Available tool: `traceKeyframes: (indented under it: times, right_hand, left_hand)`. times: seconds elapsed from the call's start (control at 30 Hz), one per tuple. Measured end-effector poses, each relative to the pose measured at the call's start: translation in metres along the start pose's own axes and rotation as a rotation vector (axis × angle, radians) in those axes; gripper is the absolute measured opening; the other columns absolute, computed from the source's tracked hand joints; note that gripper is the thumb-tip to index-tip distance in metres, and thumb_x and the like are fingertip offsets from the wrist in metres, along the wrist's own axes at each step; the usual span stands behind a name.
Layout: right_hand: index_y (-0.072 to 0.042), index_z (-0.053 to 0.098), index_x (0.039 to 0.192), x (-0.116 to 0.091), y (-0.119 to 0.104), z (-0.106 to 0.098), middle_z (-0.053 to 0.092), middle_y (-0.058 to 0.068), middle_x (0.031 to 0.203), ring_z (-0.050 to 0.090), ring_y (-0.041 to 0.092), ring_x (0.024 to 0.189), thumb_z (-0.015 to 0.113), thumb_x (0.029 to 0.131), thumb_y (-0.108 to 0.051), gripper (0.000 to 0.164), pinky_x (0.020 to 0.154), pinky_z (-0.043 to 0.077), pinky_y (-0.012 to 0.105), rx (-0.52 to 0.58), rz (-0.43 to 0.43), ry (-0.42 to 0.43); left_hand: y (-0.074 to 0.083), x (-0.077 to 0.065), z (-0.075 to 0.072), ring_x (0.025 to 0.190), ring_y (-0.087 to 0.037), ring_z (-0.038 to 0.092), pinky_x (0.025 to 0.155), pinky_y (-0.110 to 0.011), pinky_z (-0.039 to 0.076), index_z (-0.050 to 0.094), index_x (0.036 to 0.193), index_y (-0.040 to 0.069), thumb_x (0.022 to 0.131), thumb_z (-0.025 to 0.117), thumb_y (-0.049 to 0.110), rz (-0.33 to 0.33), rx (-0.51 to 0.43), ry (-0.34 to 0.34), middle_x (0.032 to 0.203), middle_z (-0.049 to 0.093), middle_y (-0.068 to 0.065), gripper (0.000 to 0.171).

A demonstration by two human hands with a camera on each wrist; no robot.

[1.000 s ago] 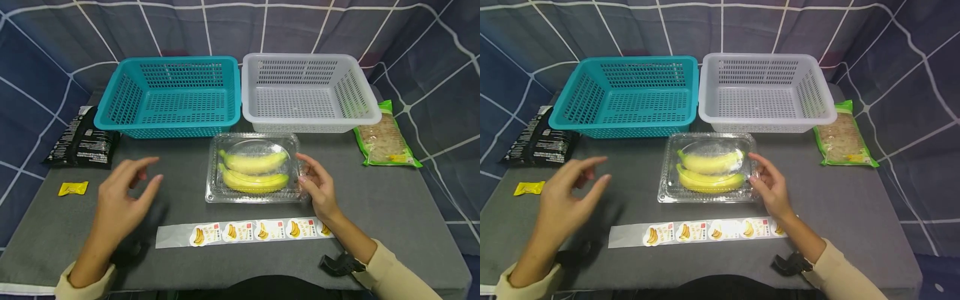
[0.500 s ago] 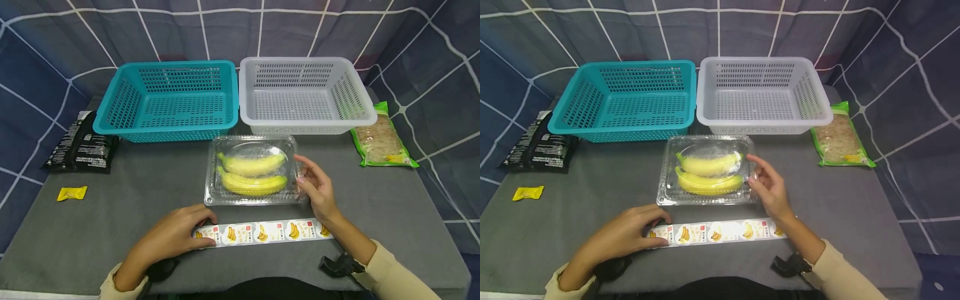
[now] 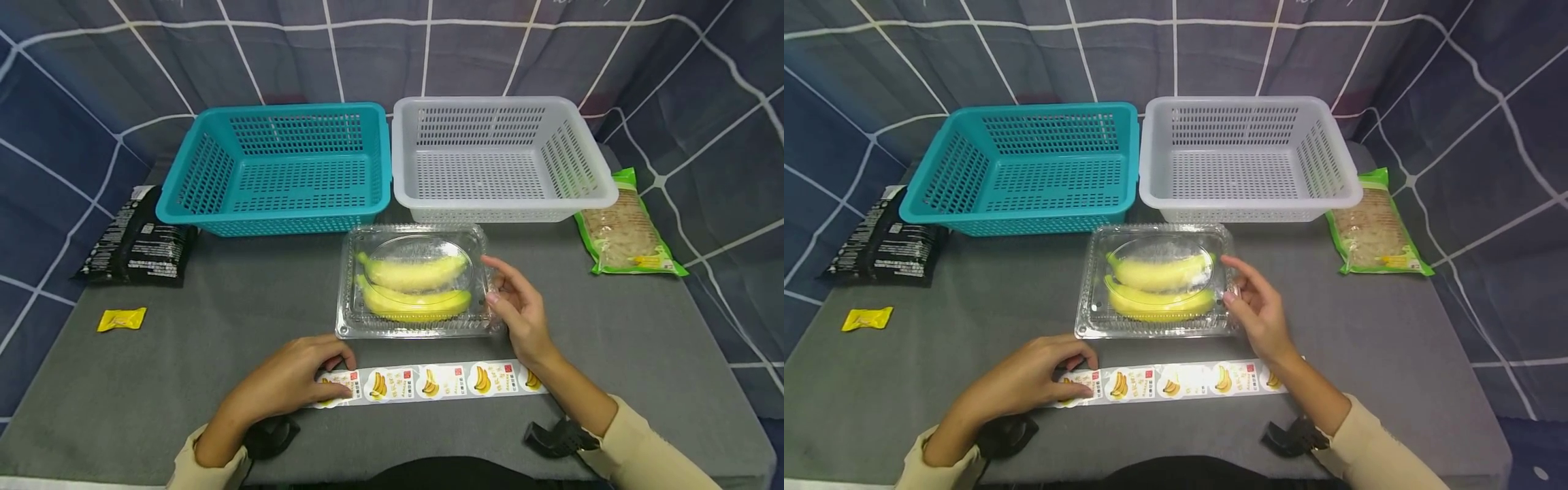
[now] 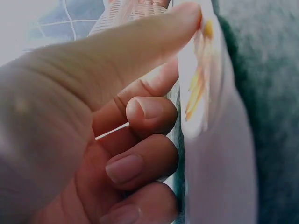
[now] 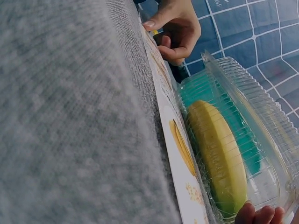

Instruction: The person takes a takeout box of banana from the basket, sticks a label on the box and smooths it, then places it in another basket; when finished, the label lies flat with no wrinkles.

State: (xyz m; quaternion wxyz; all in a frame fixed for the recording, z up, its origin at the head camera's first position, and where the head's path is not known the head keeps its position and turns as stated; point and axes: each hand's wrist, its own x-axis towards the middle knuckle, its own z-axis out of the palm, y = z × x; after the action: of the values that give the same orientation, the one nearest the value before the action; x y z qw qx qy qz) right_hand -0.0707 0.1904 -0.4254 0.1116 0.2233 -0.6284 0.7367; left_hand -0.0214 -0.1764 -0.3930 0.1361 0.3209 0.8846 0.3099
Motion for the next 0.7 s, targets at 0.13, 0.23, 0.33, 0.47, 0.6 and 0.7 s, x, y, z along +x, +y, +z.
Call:
traceKeyframes:
  times: [0.13,0.23,0.33,0.47,0.6,0.7]
  right_hand:
    - [0.012,0.05,0.142,0.0002,-0.0005,-0.0004,0.052,0.008,0.087,0.048,0.008,0.06,0.052,0.092,0.009,0.05,0.05,0.042,0.022,-0.002,-0.003,-0.004]
    - [0.013,0.05,0.142,0.0005,-0.0007,-0.0006,0.051,0.008,0.088,0.048,0.008,0.061,0.053,0.092,0.008,0.05,0.051,0.041,0.022,-0.003,-0.006,-0.003]
    - [0.012,0.05,0.142,0.0004,-0.0006,-0.0004,0.052,0.007,0.09,0.048,0.008,0.062,0.052,0.091,0.009,0.051,0.051,0.04,0.022,-0.006,-0.004,0.002]
    - [0.012,0.05,0.142,0.0002,-0.0002,0.001,0.051,0.006,0.092,0.046,0.007,0.062,0.05,0.091,0.011,0.052,0.051,0.039,0.023,-0.012,-0.007,0.004]
    - [0.011,0.051,0.142,0.0,0.0004,0.0021,0.05,0.006,0.091,0.045,0.007,0.061,0.05,0.091,0.011,0.051,0.05,0.038,0.024,-0.008,-0.02,0.002]
    - [0.011,0.051,0.142,0.0001,0.0012,0.0025,0.049,0.006,0.09,0.045,0.007,0.06,0.049,0.091,0.011,0.051,0.05,0.038,0.023,-0.002,-0.03,0.001]
  left_hand:
    - [0.0003,0.0,0.0005,0.072,-0.003,0.046,0.064,-0.024,0.039,0.064,0.094,0.03,0.083,0.086,0.035,0.018,-0.008,0.008,0.081,0.047,0.013,0.026]
    - [-0.0002,-0.0003,0.0007,0.072,-0.003,0.046,0.064,-0.023,0.039,0.062,0.091,0.03,0.084,0.086,0.032,0.041,-0.02,0.018,0.08,0.047,0.012,0.026]
    - [-0.0014,-0.0012,0.0002,0.071,-0.003,0.046,0.063,-0.022,0.039,0.062,0.09,0.03,0.087,0.084,0.028,0.059,-0.047,0.024,0.079,0.047,0.012,0.023]
    - [-0.0035,-0.0024,-0.0011,0.07,-0.003,0.046,0.062,-0.022,0.04,0.062,0.092,0.031,0.092,0.079,0.025,0.071,-0.097,0.025,0.079,0.048,0.012,0.017]
    - [-0.0062,-0.0027,-0.0014,0.068,-0.005,0.046,0.062,-0.022,0.04,0.066,0.094,0.028,0.096,0.074,0.024,0.101,-0.151,0.024,0.079,0.047,0.013,0.009]
    - [-0.0082,-0.0029,-0.0013,0.067,-0.005,0.046,0.061,-0.022,0.041,0.068,0.096,0.025,0.098,0.072,0.025,0.121,-0.191,0.012,0.079,0.046,0.014,0.005]
